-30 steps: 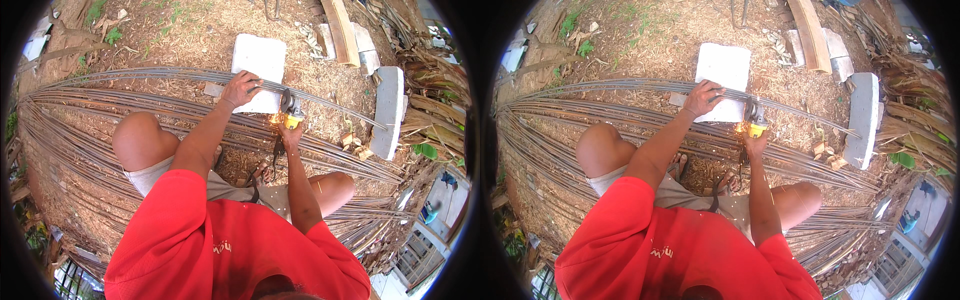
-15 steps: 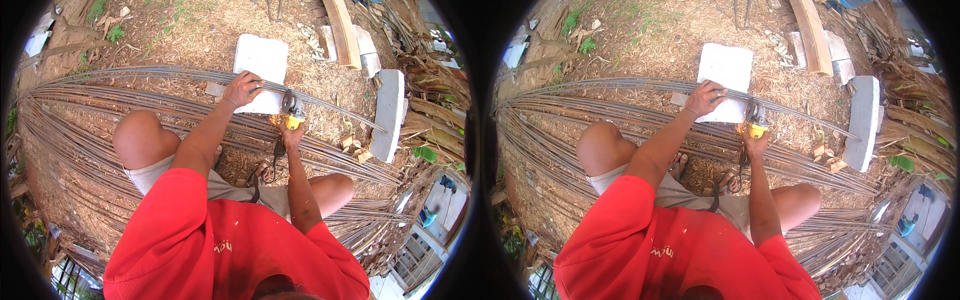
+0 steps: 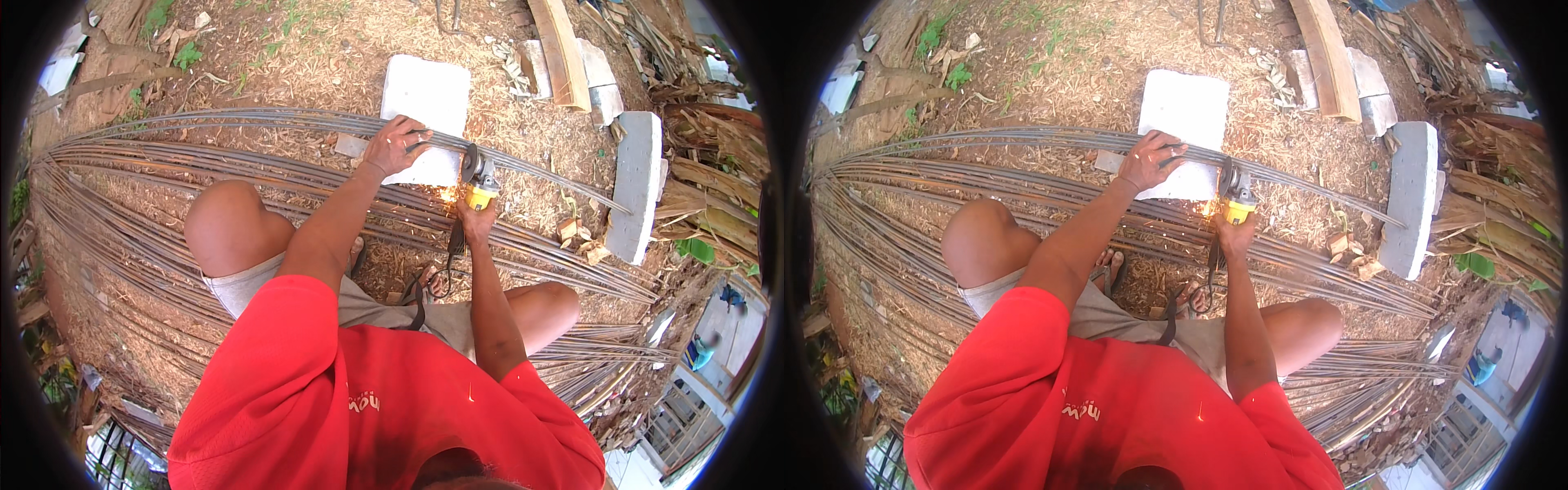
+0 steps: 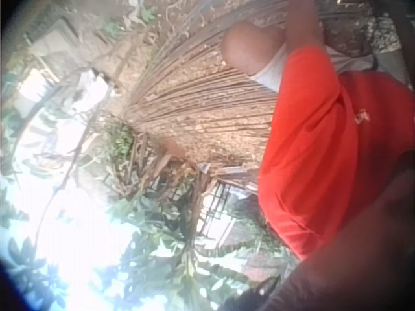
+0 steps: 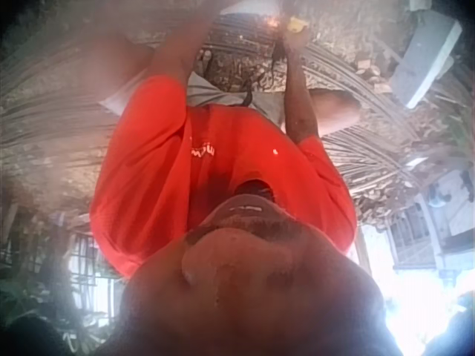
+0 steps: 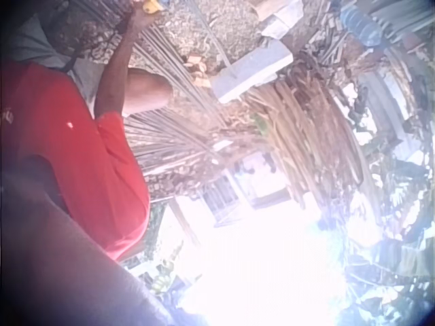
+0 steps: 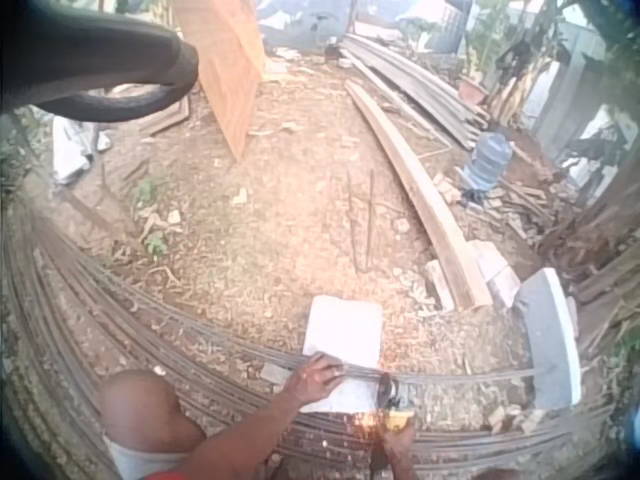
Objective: The person uses an angle grinder to cut multiple metal rods placed on a white block. They hold each rod steady with one hand while operating the grinder with the other, producing sparks as the metal is severed.
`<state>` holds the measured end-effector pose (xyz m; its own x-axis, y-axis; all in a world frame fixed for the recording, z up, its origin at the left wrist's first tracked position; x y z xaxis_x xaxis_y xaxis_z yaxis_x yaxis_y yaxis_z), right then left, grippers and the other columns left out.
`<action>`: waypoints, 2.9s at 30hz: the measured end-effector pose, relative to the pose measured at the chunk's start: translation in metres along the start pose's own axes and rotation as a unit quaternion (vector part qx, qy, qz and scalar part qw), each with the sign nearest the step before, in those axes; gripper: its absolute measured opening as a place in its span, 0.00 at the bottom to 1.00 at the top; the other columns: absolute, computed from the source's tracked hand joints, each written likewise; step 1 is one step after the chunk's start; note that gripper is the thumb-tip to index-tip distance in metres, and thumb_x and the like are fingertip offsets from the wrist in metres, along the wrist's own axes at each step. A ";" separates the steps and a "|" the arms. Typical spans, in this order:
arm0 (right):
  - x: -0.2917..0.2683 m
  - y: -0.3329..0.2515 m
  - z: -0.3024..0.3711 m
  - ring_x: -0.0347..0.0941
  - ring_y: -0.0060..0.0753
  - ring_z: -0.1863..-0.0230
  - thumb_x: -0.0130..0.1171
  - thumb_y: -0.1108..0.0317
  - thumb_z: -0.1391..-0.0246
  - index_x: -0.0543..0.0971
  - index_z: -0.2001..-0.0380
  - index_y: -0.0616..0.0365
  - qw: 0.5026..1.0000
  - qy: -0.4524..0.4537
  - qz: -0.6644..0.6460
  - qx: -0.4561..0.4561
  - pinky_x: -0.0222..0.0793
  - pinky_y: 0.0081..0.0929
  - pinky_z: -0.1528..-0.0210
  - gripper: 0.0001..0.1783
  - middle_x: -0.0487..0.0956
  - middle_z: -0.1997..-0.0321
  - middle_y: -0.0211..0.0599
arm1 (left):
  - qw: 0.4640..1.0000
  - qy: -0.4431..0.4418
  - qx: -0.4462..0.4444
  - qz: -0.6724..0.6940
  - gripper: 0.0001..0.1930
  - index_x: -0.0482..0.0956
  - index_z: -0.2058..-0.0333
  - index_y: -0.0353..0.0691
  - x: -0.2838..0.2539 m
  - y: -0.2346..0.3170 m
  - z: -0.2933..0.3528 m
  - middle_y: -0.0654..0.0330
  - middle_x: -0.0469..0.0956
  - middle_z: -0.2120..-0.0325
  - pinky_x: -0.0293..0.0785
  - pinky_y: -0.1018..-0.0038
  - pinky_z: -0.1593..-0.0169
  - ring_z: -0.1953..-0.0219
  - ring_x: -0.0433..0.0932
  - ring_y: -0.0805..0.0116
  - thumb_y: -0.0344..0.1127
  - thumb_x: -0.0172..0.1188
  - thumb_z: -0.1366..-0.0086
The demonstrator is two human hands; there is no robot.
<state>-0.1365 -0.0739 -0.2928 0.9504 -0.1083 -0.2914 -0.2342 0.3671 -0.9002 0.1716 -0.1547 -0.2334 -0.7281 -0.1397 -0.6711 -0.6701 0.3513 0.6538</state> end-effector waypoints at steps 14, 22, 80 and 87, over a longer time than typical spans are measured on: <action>-0.003 0.019 -0.009 0.79 0.24 0.69 0.74 0.84 0.48 0.74 0.48 0.58 1.000 0.015 -0.005 -0.022 0.76 0.24 0.70 0.27 0.82 0.62 0.30 | 1.000 0.006 -0.001 -0.005 0.14 0.95 0.49 0.50 0.001 0.000 0.001 0.65 0.87 0.49 0.83 0.64 0.37 0.43 0.81 0.62 0.46 0.75 0.30; -0.001 -0.001 -0.004 0.78 0.25 0.69 0.73 0.86 0.49 0.75 0.46 0.58 0.999 -0.016 -0.046 -0.015 0.76 0.25 0.72 0.29 0.82 0.62 0.29 | 1.000 -0.003 -0.006 0.001 0.15 0.94 0.49 0.49 0.000 0.001 0.001 0.64 0.87 0.49 0.82 0.64 0.36 0.43 0.81 0.61 0.45 0.75 0.30; 0.000 0.001 -0.009 0.77 0.24 0.71 0.74 0.85 0.46 0.73 0.45 0.59 1.000 0.000 -0.022 -0.007 0.76 0.23 0.72 0.28 0.81 0.60 0.31 | 1.000 0.017 0.007 0.015 0.15 0.94 0.49 0.48 0.000 0.001 0.001 0.64 0.87 0.51 0.83 0.65 0.37 0.45 0.82 0.62 0.42 0.76 0.32; 0.002 -0.003 -0.002 0.75 0.22 0.72 0.72 0.85 0.48 0.75 0.46 0.58 0.997 0.004 -0.071 0.014 0.72 0.24 0.75 0.27 0.81 0.62 0.29 | 1.000 0.020 0.013 0.018 0.14 0.94 0.49 0.48 -0.002 0.002 0.000 0.64 0.87 0.51 0.83 0.65 0.37 0.45 0.82 0.62 0.42 0.76 0.32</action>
<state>-0.1340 -0.0771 -0.2918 0.9718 -0.1689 -0.1643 -0.0913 0.3731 -0.9233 0.1717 -0.1535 -0.2314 -0.7568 -0.1640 -0.6328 -0.6404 0.3803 0.6673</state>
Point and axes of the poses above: each hand's wrist, its own z-axis away from the middle knuckle, its own x-axis out of the palm, y = z × x, the point moved 4 cm from there along -z, towards the middle knuckle
